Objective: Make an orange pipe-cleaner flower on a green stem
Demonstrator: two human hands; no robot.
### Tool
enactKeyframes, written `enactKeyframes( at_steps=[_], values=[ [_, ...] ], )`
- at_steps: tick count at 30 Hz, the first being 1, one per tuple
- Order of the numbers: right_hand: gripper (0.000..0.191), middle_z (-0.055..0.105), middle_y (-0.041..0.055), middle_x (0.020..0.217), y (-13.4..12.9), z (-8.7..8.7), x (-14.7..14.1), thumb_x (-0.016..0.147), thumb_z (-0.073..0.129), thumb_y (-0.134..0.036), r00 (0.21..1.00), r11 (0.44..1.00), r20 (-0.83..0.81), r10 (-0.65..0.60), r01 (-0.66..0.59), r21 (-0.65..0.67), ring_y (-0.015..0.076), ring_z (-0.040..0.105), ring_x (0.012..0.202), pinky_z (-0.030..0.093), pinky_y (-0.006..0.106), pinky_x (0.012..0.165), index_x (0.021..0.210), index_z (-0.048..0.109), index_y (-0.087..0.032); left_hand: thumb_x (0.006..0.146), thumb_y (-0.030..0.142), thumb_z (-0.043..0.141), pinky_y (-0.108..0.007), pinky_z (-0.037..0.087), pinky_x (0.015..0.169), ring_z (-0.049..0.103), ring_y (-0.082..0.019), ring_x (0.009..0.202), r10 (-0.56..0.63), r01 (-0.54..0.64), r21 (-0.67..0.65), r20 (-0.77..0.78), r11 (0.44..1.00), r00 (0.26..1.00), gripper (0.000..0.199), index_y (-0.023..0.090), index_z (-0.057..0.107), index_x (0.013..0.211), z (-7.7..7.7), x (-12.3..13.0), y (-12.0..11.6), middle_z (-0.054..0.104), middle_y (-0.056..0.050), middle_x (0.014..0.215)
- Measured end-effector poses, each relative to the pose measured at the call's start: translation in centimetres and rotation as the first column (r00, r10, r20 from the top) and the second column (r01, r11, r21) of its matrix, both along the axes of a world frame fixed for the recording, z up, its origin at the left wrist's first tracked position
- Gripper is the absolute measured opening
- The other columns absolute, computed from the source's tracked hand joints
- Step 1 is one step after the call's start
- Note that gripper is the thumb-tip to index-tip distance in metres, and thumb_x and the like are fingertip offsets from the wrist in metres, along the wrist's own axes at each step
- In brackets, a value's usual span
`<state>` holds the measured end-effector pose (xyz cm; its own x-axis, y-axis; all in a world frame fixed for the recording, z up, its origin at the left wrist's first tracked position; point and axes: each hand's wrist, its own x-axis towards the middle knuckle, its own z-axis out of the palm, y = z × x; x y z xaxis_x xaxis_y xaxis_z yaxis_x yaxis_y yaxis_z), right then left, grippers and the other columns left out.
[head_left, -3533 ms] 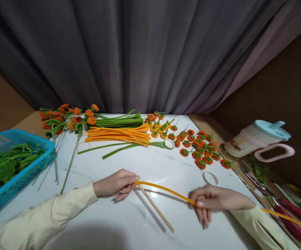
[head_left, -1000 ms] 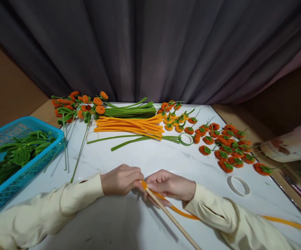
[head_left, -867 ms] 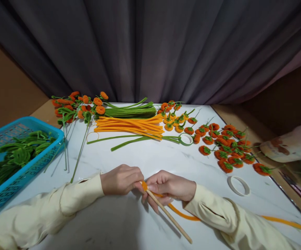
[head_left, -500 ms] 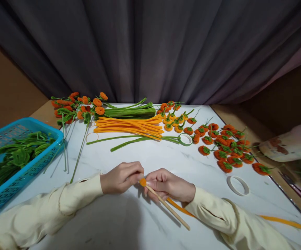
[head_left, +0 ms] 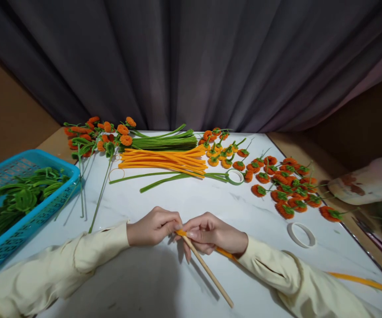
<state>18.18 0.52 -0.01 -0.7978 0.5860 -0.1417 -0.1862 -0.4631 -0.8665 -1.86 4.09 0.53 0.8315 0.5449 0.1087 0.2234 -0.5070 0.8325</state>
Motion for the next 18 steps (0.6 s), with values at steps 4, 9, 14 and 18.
enactKeyframes(
  at_steps=[4,9,14,18],
  values=[
    [0.036,0.049,-0.0023,0.054,0.2,0.4,0.0,0.087,0.051,-0.042,0.977,0.957,0.182,-0.109,0.054,0.286,0.0027,0.030,0.039,0.023,0.016,0.037,0.079,0.060,-0.008,0.090,0.040,0.035,-0.016,0.030,0.044,0.038,-0.006,0.043,0.023,-0.021,-0.082,0.015,0.996,1.000,0.039,0.013,0.053,0.068,-0.1,0.0,0.0,0.046,0.002,0.048],
    [0.040,0.050,-0.0025,0.054,0.2,0.8,-0.2,0.089,0.046,-0.045,0.940,0.884,0.264,-0.217,0.074,0.462,0.0038,0.035,0.044,0.026,0.015,0.041,0.071,0.056,-0.011,0.089,0.044,0.038,-0.016,0.024,0.039,0.029,-0.005,0.039,0.047,-0.013,-0.362,0.085,0.932,0.995,0.038,0.013,0.050,0.071,-0.4,0.1,-0.2,0.034,0.007,0.044],
    [0.040,0.043,-0.0067,0.045,0.0,0.5,-0.3,0.085,0.049,-0.050,0.957,0.974,0.264,-0.123,0.066,0.215,0.0032,0.031,0.032,0.024,0.015,0.033,0.068,0.050,-0.014,0.089,0.043,0.039,-0.016,0.024,0.038,0.029,-0.005,0.038,0.099,-0.031,-0.421,0.140,0.907,0.985,0.036,0.013,0.050,0.073,-0.3,0.4,-0.7,0.034,0.008,0.045],
    [0.042,0.047,-0.0062,0.042,-0.1,0.1,-0.4,0.082,0.052,-0.053,0.977,0.997,0.215,-0.016,-0.001,0.075,0.0046,0.037,0.028,0.032,0.016,0.035,0.071,0.051,-0.013,0.091,0.035,0.036,-0.015,0.032,0.043,0.038,-0.006,0.040,0.101,-0.097,-0.030,0.151,0.995,0.983,0.032,0.014,0.052,0.073,-0.2,0.3,-1.2,0.044,0.005,0.046]
  ],
)
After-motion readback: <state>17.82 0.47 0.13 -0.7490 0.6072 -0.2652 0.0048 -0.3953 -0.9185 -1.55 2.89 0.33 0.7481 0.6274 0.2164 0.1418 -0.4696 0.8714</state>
